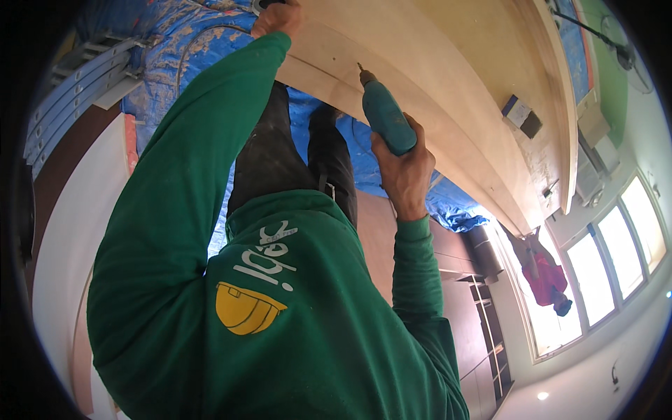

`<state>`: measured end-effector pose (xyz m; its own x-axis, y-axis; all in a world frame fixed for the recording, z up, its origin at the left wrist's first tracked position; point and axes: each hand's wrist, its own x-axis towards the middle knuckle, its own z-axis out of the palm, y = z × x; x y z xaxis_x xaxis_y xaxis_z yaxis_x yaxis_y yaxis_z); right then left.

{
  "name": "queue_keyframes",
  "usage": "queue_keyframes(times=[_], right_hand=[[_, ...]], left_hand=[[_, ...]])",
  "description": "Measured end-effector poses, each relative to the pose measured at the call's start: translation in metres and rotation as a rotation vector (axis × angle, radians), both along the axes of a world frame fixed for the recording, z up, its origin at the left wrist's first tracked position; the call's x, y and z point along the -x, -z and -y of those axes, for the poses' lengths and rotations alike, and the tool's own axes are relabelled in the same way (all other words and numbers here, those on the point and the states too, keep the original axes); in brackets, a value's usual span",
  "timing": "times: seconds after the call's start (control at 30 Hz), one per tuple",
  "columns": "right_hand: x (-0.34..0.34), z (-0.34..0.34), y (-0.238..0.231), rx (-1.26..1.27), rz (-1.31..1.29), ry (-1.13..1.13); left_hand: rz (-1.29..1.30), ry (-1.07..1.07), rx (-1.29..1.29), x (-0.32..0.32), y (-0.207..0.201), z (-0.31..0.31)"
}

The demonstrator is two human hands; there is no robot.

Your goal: The person measures and marks a large curved wooden panel using a tape measure and pencil. They then use a power drill to secure the panel to a structure and a circular saw to trim the edges. The person works on a construction site with blue protective sheeting on the floor.

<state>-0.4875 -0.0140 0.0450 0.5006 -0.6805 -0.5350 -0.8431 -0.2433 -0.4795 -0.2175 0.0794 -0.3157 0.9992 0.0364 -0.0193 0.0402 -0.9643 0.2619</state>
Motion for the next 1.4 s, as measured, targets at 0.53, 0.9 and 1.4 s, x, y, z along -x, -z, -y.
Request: queue_keyframes(times=[0.53,0.9,1.4], right_hand=[[-0.011,0.000,-0.010,0.021,-0.048,0.011],[-0.021,0.009,-0.006,0.033,-0.003,-0.149],[-0.070,0.022,-0.014,-0.027,-0.088,-0.199]], left_hand=[[0.299,0.023,-0.158,0.013,-0.003,0.002],[-0.643,-0.012,0.112,-0.014,-0.100,0.003],[0.685,0.145,-0.184,0.003,-0.043,0.003]])
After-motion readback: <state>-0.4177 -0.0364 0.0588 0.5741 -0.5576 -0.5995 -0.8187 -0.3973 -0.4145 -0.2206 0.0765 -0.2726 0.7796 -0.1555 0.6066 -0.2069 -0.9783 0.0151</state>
